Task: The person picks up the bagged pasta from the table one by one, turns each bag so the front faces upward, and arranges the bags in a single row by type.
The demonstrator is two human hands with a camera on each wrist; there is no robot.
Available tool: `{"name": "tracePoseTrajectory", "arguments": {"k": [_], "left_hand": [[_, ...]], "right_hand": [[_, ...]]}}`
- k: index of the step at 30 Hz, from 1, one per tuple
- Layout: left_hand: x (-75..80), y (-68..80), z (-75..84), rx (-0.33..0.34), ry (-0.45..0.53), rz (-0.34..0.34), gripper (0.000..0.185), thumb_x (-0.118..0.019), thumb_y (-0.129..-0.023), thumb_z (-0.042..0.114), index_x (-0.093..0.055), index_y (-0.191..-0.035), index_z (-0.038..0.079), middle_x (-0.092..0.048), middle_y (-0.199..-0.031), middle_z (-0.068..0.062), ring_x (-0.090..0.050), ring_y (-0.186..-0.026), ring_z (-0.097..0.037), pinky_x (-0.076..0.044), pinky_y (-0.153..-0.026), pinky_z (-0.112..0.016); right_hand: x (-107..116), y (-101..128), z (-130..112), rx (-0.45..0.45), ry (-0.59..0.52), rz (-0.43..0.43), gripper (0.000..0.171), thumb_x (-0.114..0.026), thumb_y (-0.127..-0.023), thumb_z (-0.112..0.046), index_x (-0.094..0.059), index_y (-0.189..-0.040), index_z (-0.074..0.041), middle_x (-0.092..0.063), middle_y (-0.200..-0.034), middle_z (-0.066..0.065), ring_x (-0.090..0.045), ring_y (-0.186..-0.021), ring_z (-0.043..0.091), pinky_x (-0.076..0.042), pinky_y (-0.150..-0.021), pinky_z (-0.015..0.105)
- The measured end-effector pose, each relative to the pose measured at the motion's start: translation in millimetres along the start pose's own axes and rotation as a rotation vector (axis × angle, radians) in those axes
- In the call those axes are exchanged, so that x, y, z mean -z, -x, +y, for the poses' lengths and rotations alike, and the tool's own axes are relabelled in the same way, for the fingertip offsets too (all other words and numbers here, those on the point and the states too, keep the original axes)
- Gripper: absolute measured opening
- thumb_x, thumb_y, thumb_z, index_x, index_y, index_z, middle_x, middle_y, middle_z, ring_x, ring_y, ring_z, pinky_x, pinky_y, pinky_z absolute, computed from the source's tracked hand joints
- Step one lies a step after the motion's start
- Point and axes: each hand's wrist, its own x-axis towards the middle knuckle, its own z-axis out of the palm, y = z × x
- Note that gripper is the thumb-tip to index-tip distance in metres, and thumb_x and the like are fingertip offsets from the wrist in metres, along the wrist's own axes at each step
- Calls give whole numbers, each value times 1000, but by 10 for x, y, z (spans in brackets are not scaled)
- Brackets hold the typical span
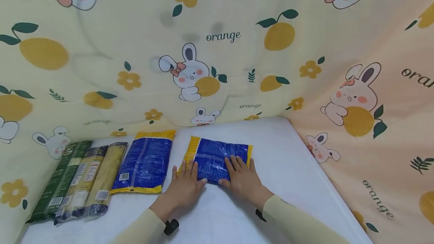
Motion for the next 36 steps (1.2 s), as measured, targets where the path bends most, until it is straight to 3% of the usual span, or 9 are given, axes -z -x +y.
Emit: {"name": "tracePoseTrajectory", "arguments": {"k": [5, 10, 12, 15, 18, 22, 26, 33, 36], "left_hand": [[181, -191, -57, 58, 57, -14, 77, -27, -113, 55, -25, -165, -2, -23, -173, -21, -13, -163, -42, -10, -126, -72], [205, -317, -86, 102, 84, -23, 78, -32, -112, 57, -22, -168, 3, -17, -176, -16, -8, -164, -37, -6, -126, -71], [143, -343, -80, 78, 69, -29, 83, -32, -110, 62, -16, -169, 6, -11, -177, -16, -5, -165, -37, -5, -126, -71], [36, -366, -70, 19, 21, -28, 90, -28, -107, 71, -7, -171, 11, -4, -178, -16, 0, -165, -37, -4, -127, -70], [-19, -353, -89, -39, -11, -11, 92, -29, -106, 73, -7, -171, 11, -4, -178, -16, -1, -165, -37, -6, -128, -69], [2, -245, -224, -51, -63, -25, 91, -32, -106, 72, -12, -171, 11, -7, -178, -15, -5, -165, -37, -12, -129, -66], [57, -113, -332, -22, -83, -45, 90, -36, -105, 71, -16, -170, 12, -10, -178, -13, -8, -165, -36, -15, -128, -66], [169, -146, -247, -33, -118, -50, 91, -37, -104, 74, -24, -169, 11, -19, -176, -16, -17, -163, -39, -19, -125, -71], [288, -251, -194, -16, -148, -23, 84, -40, -105, 70, -41, -162, 9, -40, -168, -16, -37, -155, -40, -28, -122, -71]], "right_hand": [[92, 514, -437, 97, 26, 15, 76, -48, -105, -65, -53, -155, -8, -53, -158, 16, -52, -143, 40, -41, -112, 69], [170, 717, -688, 265, -5, 10, 65, -40, -109, -61, -57, -153, -16, -61, -151, 6, -60, -134, 31, -53, -104, 56], [154, 725, -645, 241, -12, 62, 59, -45, -110, -55, -58, -151, -15, -62, -149, 7, -60, -133, 31, -54, -103, 54], [85, 700, -499, 108, -7, 113, 63, -54, -107, -54, -55, -153, -11, -57, -154, 13, -54, -140, 35, -49, -109, 58], [0, 683, -419, 7, -28, 41, 75, -52, -105, -61, -46, -159, -9, -45, -163, 18, -41, -151, 42, -39, -117, 65], [-71, 642, -519, 39, -111, -87, 85, -40, -105, -70, -39, -163, -9, -36, -168, 21, -30, -157, 46, -29, -119, 73], [-66, 635, -628, 80, -140, -104, 87, -33, -104, -74, -39, -164, -12, -36, -169, 19, -29, -158, 45, -28, -118, 75], [3, 738, -467, 53, -130, -36, 73, -36, -107, -66, -53, -156, -16, -47, -163, 15, -39, -153, 43, -32, -118, 72], [-9, 771, -357, 73, -53, 69, 60, -46, -109, -57, -65, -144, -12, -59, -150, 14, -52, -142, 37, -43, -114, 63]]}}
